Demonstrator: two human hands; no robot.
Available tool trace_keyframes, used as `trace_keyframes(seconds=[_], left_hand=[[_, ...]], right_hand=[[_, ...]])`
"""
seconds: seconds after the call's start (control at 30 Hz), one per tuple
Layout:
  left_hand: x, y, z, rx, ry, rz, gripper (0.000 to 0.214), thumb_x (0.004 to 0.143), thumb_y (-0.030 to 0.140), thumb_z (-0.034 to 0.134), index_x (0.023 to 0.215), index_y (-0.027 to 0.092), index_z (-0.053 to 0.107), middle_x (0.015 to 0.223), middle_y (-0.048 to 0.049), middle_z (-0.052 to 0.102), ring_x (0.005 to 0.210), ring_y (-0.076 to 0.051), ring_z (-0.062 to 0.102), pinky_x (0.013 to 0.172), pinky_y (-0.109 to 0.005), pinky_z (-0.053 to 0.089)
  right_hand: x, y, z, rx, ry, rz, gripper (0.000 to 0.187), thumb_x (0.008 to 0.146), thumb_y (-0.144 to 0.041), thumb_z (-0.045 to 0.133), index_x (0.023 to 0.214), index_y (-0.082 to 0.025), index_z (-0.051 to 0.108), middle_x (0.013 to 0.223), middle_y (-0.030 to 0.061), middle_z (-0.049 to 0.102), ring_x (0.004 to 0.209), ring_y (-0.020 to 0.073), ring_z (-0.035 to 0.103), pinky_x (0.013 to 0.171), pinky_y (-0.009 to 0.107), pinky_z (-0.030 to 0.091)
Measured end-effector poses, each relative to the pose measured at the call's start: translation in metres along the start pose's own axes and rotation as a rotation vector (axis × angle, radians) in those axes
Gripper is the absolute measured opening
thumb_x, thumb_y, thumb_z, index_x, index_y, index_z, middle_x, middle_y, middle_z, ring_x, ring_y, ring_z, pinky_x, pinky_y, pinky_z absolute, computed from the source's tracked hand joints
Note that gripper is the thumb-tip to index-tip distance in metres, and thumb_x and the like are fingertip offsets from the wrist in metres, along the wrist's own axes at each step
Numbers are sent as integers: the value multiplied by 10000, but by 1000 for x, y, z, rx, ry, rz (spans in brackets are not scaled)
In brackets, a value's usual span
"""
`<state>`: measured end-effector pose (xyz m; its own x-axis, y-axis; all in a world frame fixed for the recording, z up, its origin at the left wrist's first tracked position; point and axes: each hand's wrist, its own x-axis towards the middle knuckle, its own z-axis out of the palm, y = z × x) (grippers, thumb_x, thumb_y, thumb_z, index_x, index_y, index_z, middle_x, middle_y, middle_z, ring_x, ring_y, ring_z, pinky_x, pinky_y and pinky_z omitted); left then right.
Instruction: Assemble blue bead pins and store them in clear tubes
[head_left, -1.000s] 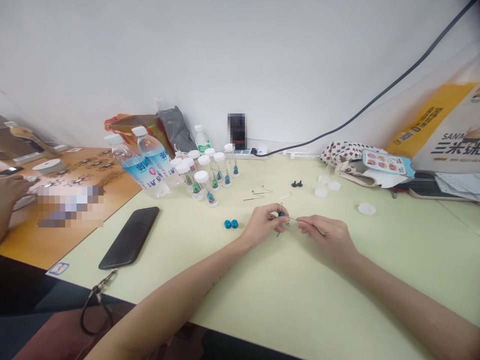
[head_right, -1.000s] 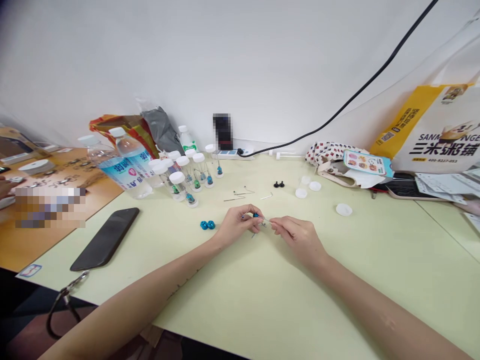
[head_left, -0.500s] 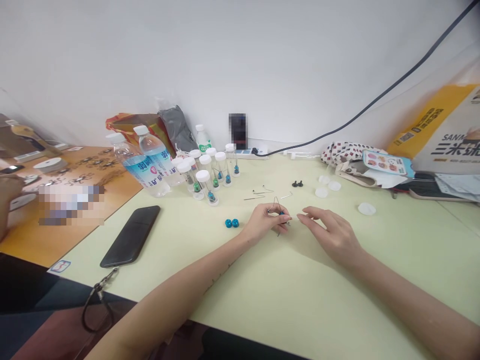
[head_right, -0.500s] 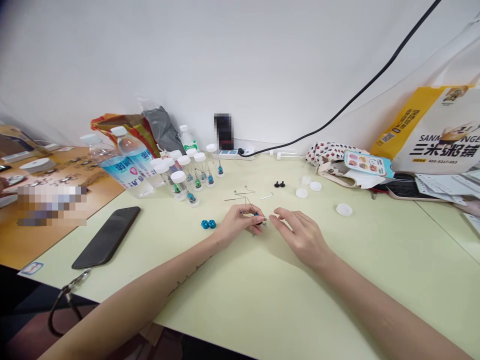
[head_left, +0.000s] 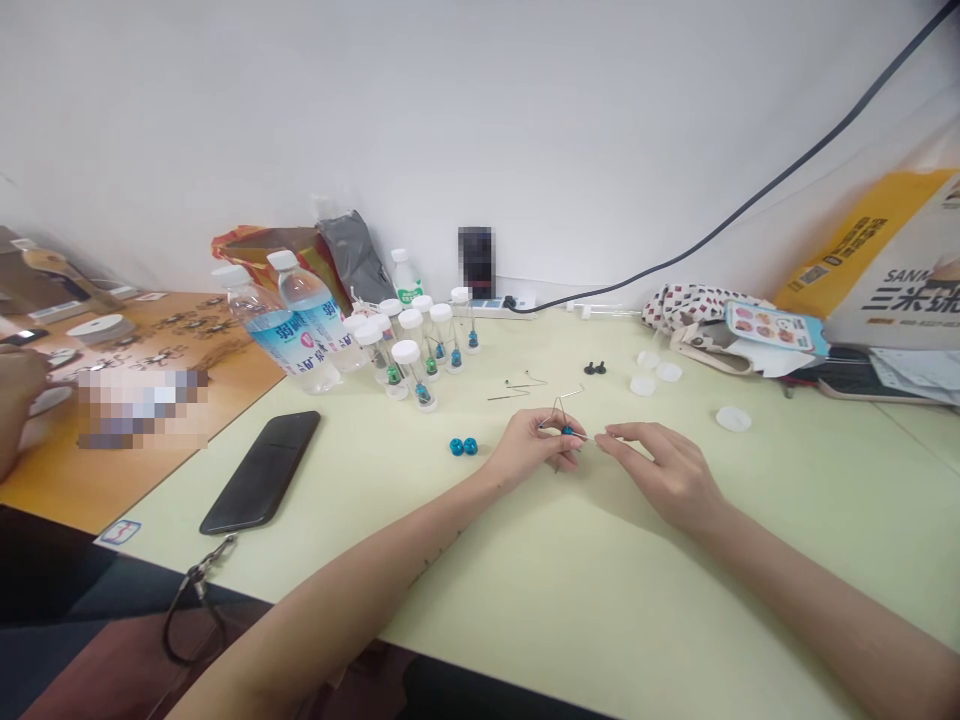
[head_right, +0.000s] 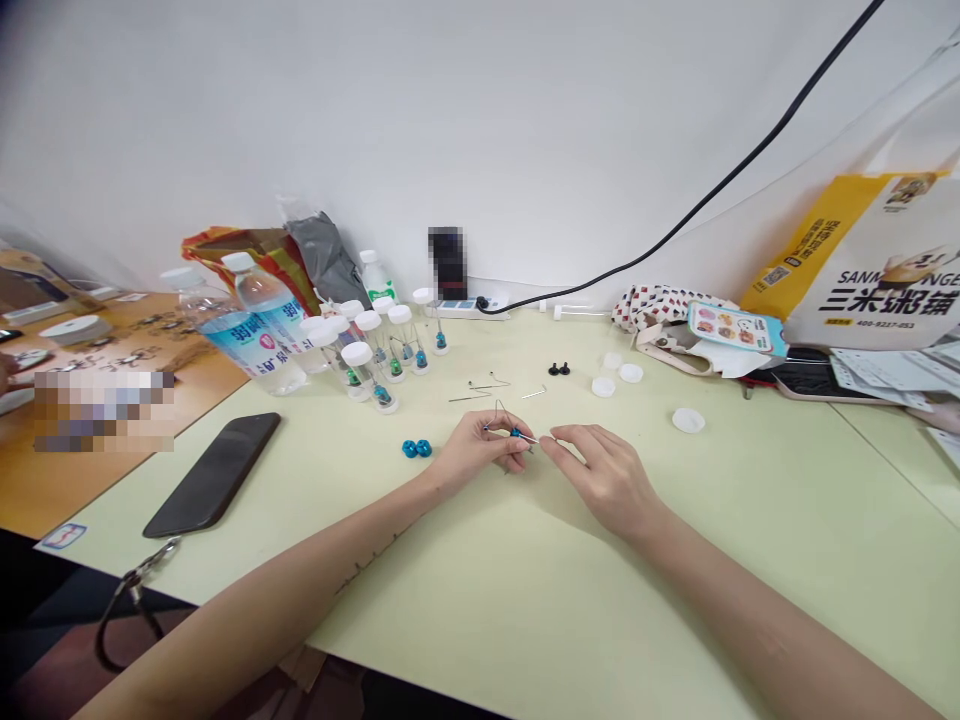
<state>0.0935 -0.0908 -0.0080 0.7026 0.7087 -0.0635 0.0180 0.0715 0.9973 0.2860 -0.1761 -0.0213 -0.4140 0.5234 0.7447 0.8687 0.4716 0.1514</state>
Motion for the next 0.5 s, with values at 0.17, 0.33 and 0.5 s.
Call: trace_keyframes(seconds=[0.17, 0.33, 0.5], left_hand=[[0, -1, -1, 15, 4, -2, 321, 687, 358, 682, 892, 120, 617, 646, -48, 634, 594, -157, 646, 594, -269, 520], [0, 0, 0, 19, 7, 4, 303, 689, 351, 681, 881, 125, 617, 642, -45, 634, 592, -156, 645, 578, -256, 510], [0, 1, 0, 18, 4, 5, 307, 684, 355, 685, 873, 124, 614, 641, -42, 631, 591, -157, 645, 574, -254, 508]], right_hand=[[0, -2, 1, 21, -35, 74, 206, 850, -97, 501, 968, -197, 637, 854, 67, 663, 727, 163, 613, 612, 267, 467], [2, -5, -2, 43, -76, 129, 211, 863, -106, 470, 938, -194, 646, 788, 39, 659, 636, 134, 587, 559, 245, 425], [1, -5, -1, 25, -67, 121, 244, 869, -95, 442, 962, -199, 643, 756, 22, 653, 571, 107, 559, 525, 228, 396]])
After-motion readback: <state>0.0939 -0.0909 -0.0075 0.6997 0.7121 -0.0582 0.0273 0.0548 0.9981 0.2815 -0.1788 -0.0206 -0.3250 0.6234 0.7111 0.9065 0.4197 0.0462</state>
